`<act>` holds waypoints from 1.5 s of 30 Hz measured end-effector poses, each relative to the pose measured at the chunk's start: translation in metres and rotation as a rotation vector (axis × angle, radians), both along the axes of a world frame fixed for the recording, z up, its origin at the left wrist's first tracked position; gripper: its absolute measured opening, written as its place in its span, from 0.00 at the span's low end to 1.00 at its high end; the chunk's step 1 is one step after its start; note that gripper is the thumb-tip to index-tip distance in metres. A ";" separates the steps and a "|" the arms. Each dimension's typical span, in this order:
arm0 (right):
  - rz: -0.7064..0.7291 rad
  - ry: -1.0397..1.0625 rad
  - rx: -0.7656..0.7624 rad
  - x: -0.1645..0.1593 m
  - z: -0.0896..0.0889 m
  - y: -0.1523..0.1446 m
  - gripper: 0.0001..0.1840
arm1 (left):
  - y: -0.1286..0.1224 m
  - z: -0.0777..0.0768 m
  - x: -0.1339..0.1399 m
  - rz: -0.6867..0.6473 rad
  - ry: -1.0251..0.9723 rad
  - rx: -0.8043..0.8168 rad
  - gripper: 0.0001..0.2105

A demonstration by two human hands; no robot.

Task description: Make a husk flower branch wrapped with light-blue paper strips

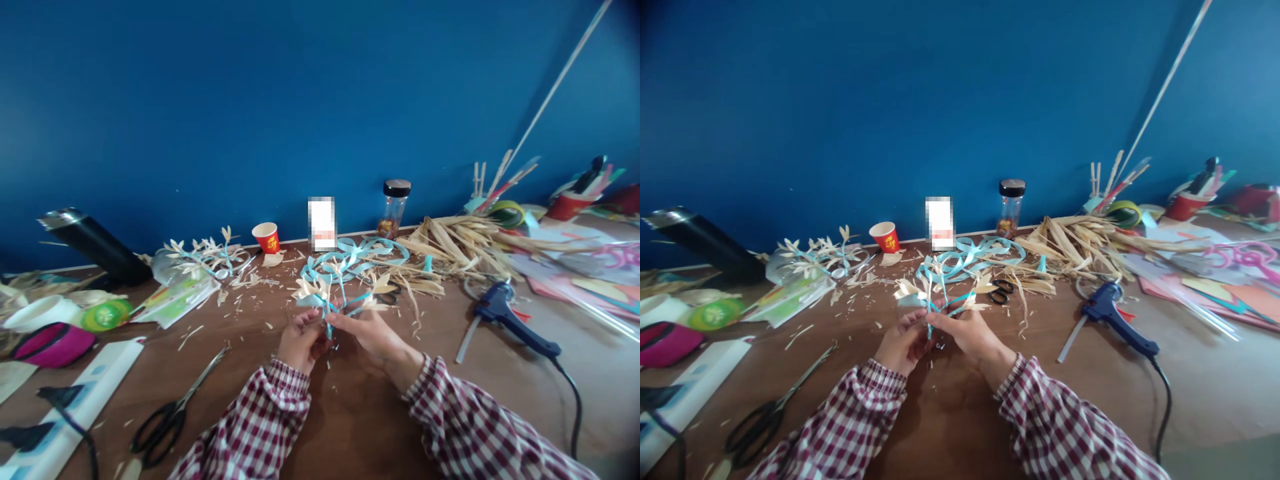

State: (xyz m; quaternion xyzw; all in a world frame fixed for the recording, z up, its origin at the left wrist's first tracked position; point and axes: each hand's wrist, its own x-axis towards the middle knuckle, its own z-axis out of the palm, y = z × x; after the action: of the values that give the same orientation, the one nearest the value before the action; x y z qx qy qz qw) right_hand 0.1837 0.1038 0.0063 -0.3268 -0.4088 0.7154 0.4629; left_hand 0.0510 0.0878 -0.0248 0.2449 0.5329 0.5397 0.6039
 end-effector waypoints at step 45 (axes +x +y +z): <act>-0.041 0.016 -0.073 -0.002 -0.008 -0.003 0.14 | -0.012 0.015 -0.011 -0.257 0.080 0.096 0.19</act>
State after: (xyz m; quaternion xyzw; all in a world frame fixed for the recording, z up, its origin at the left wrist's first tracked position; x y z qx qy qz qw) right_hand 0.1814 0.1008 -0.0017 -0.3460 -0.3718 0.7228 0.4686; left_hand 0.0404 0.0756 -0.0101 0.3610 0.4946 0.4726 0.6338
